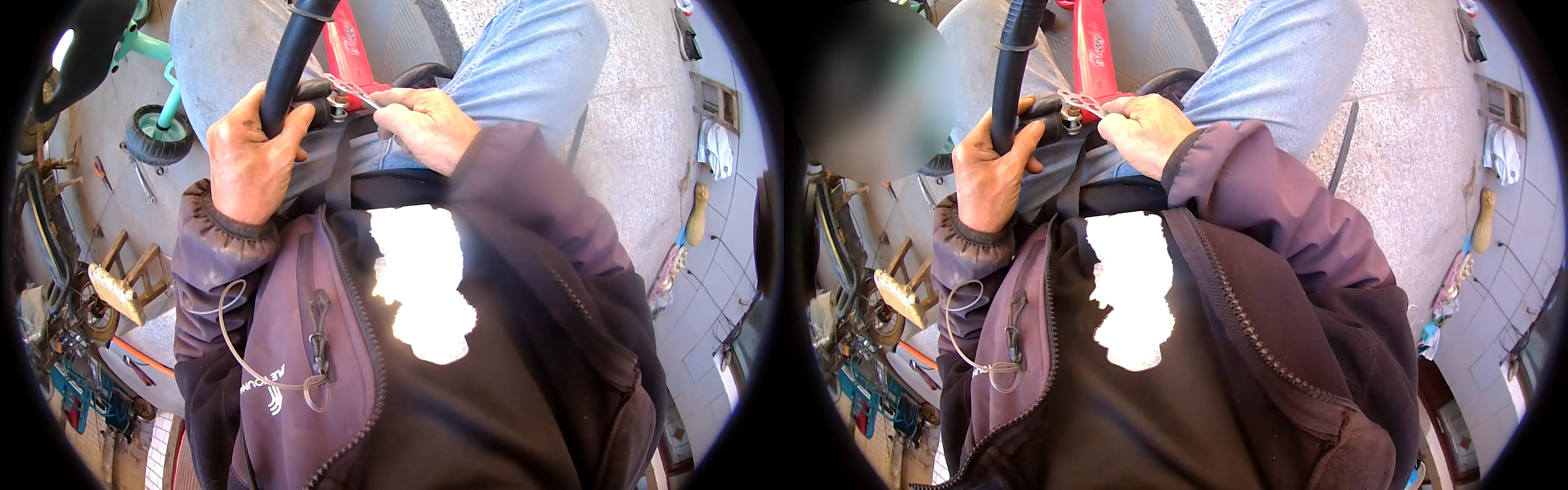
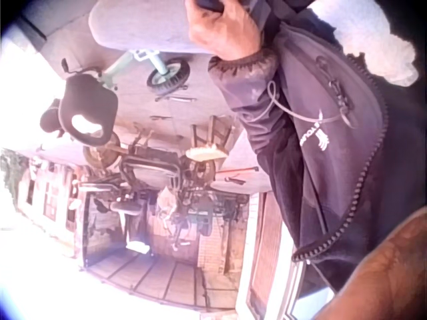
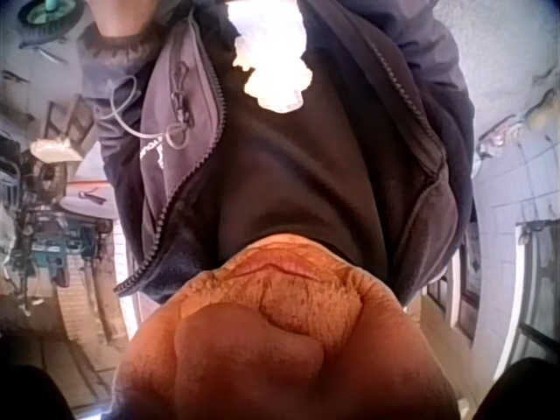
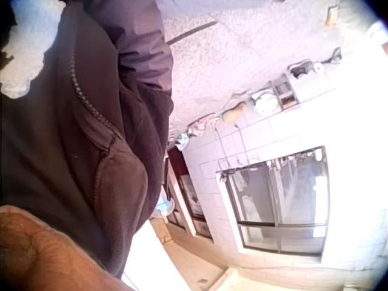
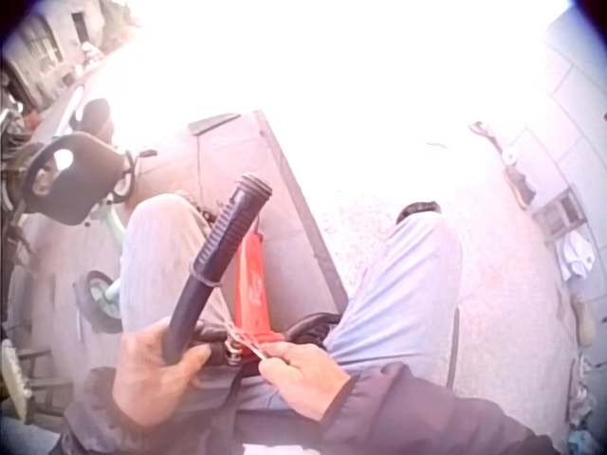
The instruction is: The person attaches a red bicycle fork to a black handlebar stem using a multi-tool. They insert the fork into the stem, align the components, and tighten the securing bolts to complete the assembly.
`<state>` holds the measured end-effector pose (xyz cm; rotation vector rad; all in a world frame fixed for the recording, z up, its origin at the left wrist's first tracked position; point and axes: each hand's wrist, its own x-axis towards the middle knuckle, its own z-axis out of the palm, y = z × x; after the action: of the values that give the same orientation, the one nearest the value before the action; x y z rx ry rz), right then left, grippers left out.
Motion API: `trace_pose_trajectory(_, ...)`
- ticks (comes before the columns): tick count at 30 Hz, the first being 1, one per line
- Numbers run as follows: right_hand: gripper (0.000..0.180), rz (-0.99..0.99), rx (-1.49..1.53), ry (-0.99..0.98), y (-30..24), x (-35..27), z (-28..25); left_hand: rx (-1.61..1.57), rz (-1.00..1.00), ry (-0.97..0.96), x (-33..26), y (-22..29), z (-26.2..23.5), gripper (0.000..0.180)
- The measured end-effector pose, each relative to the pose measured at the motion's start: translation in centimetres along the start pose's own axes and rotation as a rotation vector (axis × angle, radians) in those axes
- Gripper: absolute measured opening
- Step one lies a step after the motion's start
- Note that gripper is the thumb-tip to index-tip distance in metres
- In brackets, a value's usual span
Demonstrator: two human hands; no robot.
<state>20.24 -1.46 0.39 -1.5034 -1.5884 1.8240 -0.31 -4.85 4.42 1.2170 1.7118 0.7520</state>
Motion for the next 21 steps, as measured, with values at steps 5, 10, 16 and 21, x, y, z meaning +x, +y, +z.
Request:
trace_pose_trajectory(5, 0.047, 0.176, 0.067, -0.041, -1.1, -0.5, -0.2, -0.014, 0.018, 0.005, -0.1, -0.1, 0.0, 0.032)
trace_pose_trajectory(10, 0.045, 0.125, 0.025, 0.024, -1.7, -1.1, 0.0, -0.019, -0.002, -0.008, -0.1, 0.2, 0.0, 0.033)
trace_pose_trajectory(16, 0.046, 0.017, -0.13, 0.06, -1.0, -0.4, 0.1, -0.018, 0.005, -0.008, -0.1, 0.0, 0.0, 0.033)
trace_pose_trajectory(21, 0.048, 0.045, -0.144, 0.023, -1.3, -0.4, 0.0, -0.049, 0.071, 0.044, -0.1, -0.3, 0.3, 0.02)
